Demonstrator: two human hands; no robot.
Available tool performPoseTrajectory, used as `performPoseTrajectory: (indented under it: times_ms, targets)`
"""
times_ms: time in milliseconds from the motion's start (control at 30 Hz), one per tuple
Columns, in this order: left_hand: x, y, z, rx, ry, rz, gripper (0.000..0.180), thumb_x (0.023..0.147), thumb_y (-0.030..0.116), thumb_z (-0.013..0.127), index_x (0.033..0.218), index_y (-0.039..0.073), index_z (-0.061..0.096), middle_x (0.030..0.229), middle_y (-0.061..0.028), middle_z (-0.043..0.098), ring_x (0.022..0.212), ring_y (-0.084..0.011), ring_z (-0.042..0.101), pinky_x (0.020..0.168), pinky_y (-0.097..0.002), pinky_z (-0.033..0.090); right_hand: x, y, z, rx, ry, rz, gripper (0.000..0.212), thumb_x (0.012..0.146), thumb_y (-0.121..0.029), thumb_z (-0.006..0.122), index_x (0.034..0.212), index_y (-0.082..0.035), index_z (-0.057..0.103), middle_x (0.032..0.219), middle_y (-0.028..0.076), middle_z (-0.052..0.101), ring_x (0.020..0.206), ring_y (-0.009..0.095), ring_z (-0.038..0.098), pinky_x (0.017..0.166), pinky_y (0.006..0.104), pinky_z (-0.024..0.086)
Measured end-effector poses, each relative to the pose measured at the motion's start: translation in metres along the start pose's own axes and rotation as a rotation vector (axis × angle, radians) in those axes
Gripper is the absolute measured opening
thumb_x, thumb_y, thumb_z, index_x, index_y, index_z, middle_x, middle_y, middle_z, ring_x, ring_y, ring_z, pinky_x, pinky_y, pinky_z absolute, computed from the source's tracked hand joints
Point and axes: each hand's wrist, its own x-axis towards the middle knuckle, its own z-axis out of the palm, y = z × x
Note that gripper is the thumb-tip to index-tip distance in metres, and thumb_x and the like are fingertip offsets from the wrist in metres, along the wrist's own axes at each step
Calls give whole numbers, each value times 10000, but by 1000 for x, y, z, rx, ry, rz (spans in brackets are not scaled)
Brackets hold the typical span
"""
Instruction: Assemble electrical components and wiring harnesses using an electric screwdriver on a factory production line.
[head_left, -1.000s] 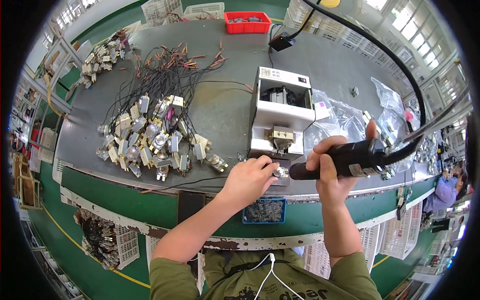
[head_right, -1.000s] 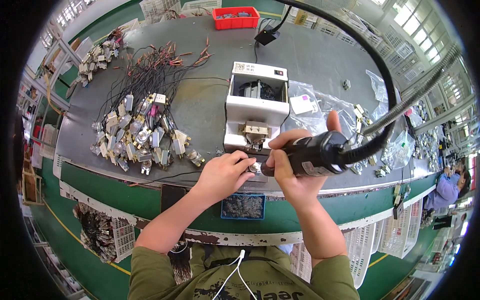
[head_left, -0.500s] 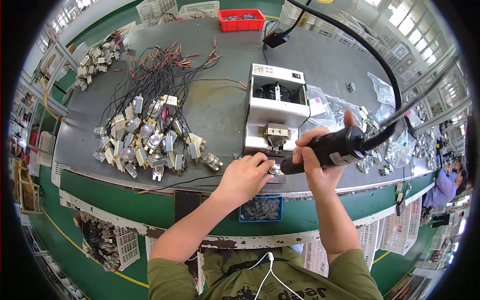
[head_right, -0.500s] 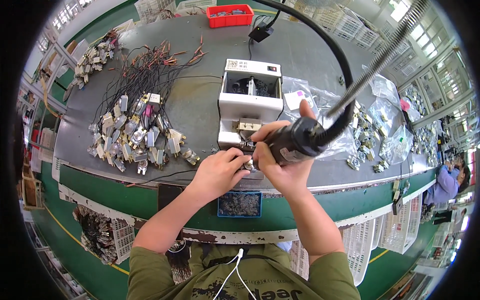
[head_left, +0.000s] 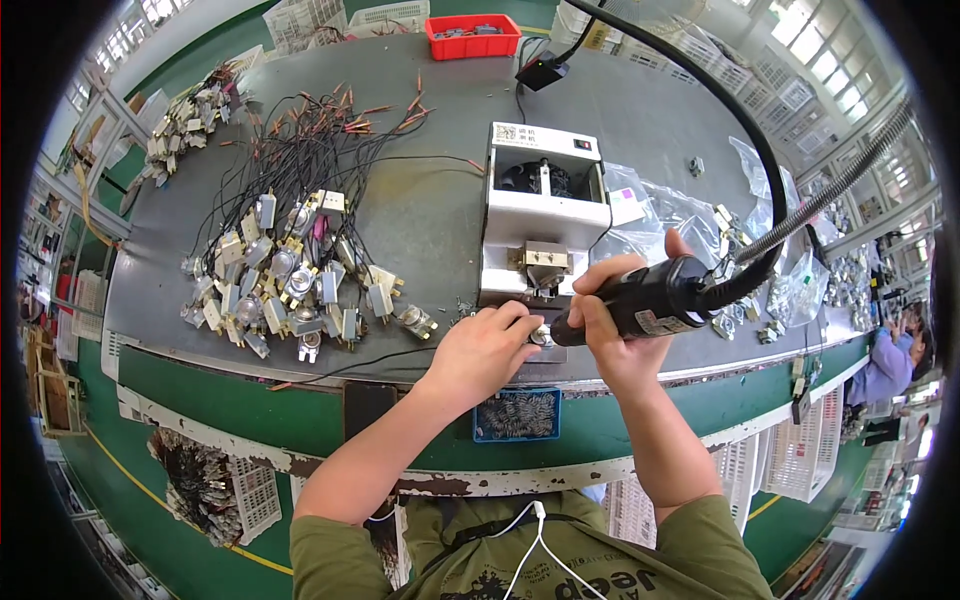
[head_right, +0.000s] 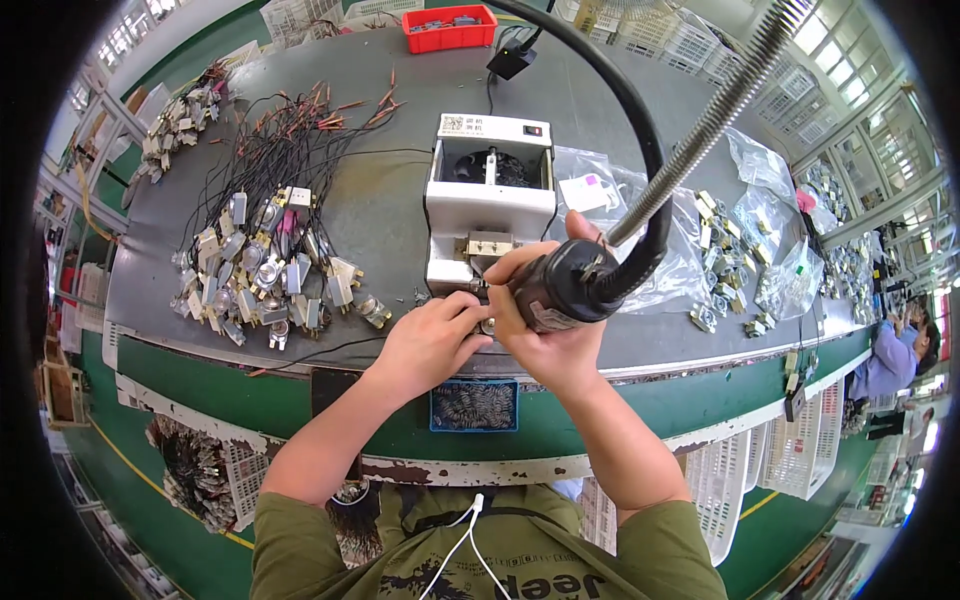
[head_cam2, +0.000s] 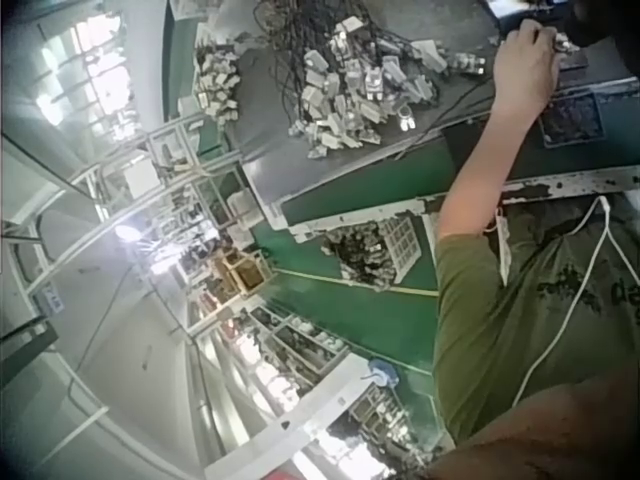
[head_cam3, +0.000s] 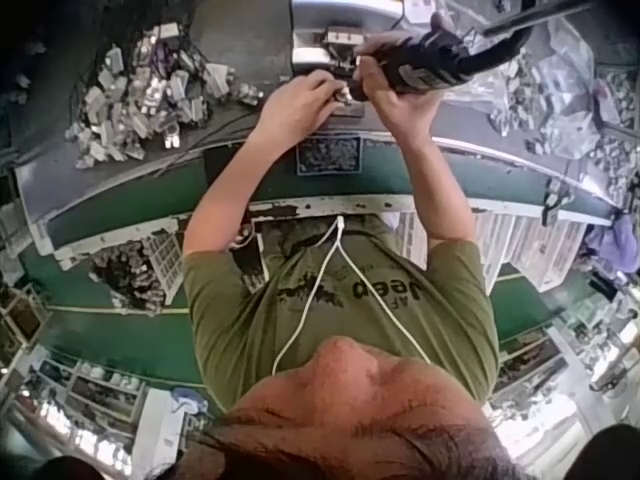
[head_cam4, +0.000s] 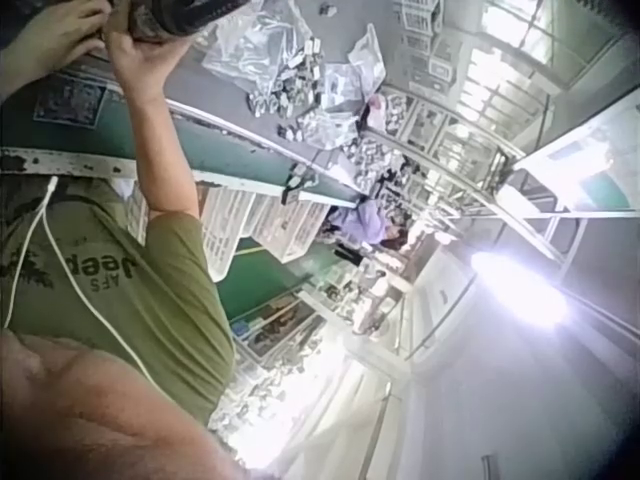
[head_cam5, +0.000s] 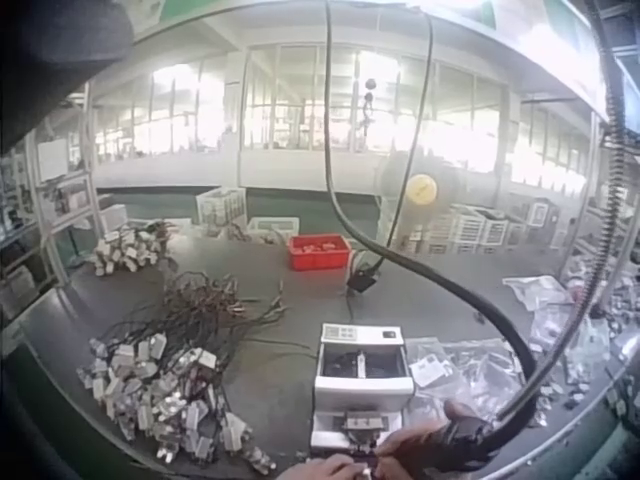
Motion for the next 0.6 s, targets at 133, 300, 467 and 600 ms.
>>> performPoseTrajectory:
  times_ms: [133, 300, 467, 600]
  targets:
    - [0, -1, 1, 0, 29, 27, 333, 892, 272, 675, 1165, 87, 628, 1039, -48, 584, 895, -239, 619, 781, -369, 529, 3, -8, 9, 209, 69, 48, 839, 795, 139, 631, 1478, 1, 163, 1004, 104, 662, 795, 100, 624, 771, 247, 505]
    - [2, 0, -4, -22, -20, 10, 328, 875, 256, 698, 1158, 114, 611, 1098, -42, 587, 883, -262, 641, 734, -389, 539, 12, -16, 10, 295, 82, 136, 866, 799, 144, 617, 1499, -11, 131, 1022, 122, 668, 799, 113, 638, 743, 242, 511]
    - [-8, 12, -13, -81, 16, 71, 332, 847, 209, 727, 1161, 164, 629, 1045, -13, 610, 825, -240, 664, 652, -360, 550, 19, -40, -17, 332, 47, 38, 930, 821, 104, 573, 1550, -158, 59, 1015, 182, 624, 613, 166, 613, 613, 280, 525]
    - [-15, 13, -9, -80, 52, 6, 317, 840, 205, 730, 1146, 174, 654, 1006, -4, 613, 762, -220, 667, 598, -341, 543, 23, -36, -9, 190, 68, 82, 934, 830, 46, 620, 1556, -144, 63, 988, 168, 627, 613, 155, 600, 614, 283, 527]
